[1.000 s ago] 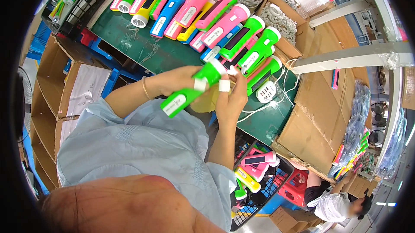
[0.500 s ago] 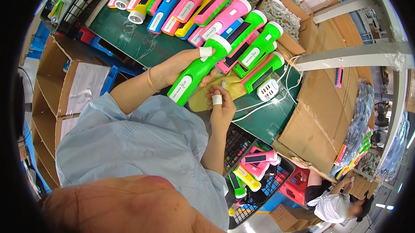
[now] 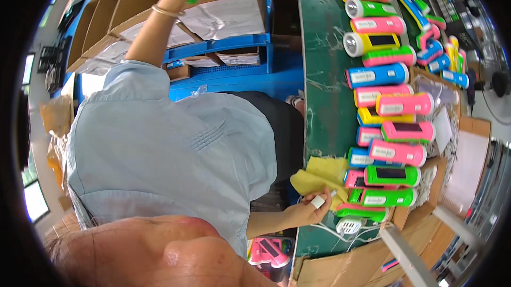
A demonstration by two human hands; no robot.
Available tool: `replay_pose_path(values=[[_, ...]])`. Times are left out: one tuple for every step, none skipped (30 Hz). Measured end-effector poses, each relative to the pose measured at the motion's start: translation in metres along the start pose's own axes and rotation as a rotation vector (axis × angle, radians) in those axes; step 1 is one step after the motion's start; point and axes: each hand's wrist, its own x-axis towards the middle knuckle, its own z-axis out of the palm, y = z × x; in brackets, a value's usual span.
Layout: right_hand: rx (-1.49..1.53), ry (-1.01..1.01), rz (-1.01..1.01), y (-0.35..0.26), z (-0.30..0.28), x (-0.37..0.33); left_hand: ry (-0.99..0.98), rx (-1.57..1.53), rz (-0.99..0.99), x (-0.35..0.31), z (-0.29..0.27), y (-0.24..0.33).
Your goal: Wipe and test the functionality of colorful flashlights on an assembly line.
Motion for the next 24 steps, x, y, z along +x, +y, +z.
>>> replay_pose_path(values=[[-0.033,-0.020,-0.015,0.002,0.003,0.001,0.198,0.300,-0.093,0.001,-0.025,-0.026],[-0.097,0.021,-0.022,-0.005,0.016,0.001,0.222,0.320,-0.114,-0.001,-0.039,-0.042],[-0.093,0.003,-0.024,-0.007,0.021,0.002,0.242,0.369,-0.150,-0.001,-0.050,-0.055],[-0.124,0.013,-0.006,-0.010,0.025,0.003,0.257,0.408,-0.180,-0.002,-0.060,-0.068],[-0.148,0.040,0.014,-0.011,0.026,0.002,0.272,0.442,-0.193,-0.003,-0.069,-0.078],[-0.122,0.033,0.030,-0.006,0.023,0.003,0.280,0.465,-0.202,-0.002,-0.077,-0.084],[-0.100,0.037,0.040,-0.002,0.017,0.005,0.283,0.476,-0.207,-0.001,-0.083,-0.089],[-0.128,0.040,0.030,-0.006,0.020,0.005,0.283,0.481,-0.203,0.001,-0.087,-0.094],[-0.156,0.036,0.029,-0.008,0.021,0.007,0.283,0.484,-0.199,0.001,-0.091,-0.091],[-0.181,0.038,0.030,-0.008,0.021,0.009,0.300,0.389,-0.102,0.016,-0.079,-0.081],[-0.166,0.029,0.012,-0.004,0.020,0.011,0.226,0.339,-0.006,0.026,-0.069,-0.053],[-0.170,0.011,0.006,-0.003,0.017,0.010,0.152,0.279,0.097,0.035,-0.052,-0.017],[-0.171,-0.014,0.005,-0.005,0.017,0.008,0.059,0.068,0.170,0.039,-0.034,0.024],[-0.179,-0.041,-0.009,-0.009,0.018,0.006,-0.096,-0.085,0.323,0.056,-0.009,0.045],[-0.160,-0.026,0.023,-0.003,0.022,0.010,-0.124,-0.186,0.435,0.064,0.025,0.071],[-0.136,-0.016,0.059,-0.004,0.024,0.012,-0.343,-0.378,0.371,0.077,0.052,0.095],[-0.126,-0.019,0.119,-0.011,0.026,0.013,-0.367,-0.322,0.466,0.094,0.085,0.109],[-0.148,-0.004,0.103,-0.010,0.026,0.012,-0.437,-0.351,0.543,0.112,0.125,0.136],[-0.174,-0.007,0.089,-0.008,0.024,0.014,-0.422,-0.310,0.588,0.117,0.149,0.170],[-0.180,0.023,0.099,-0.009,0.022,0.007,-0.573,-0.430,0.573,0.139,0.204,0.209],[-0.179,-0.032,0.112,-0.007,0.020,0.019,-0.629,-0.323,0.301,0.142,0.216,0.229],[-0.169,-0.014,0.147,-0.010,0.020,0.013,-0.671,-0.235,0.448,0.182,0.312,0.245],[-0.136,0.014,0.140,-0.005,0.020,0.013,-0.792,-0.184,0.421,0.173,0.324,0.290],[-0.131,0.040,0.138,-0.004,0.020,0.014,-0.888,-0.133,0.373,0.164,0.321,0.316]])
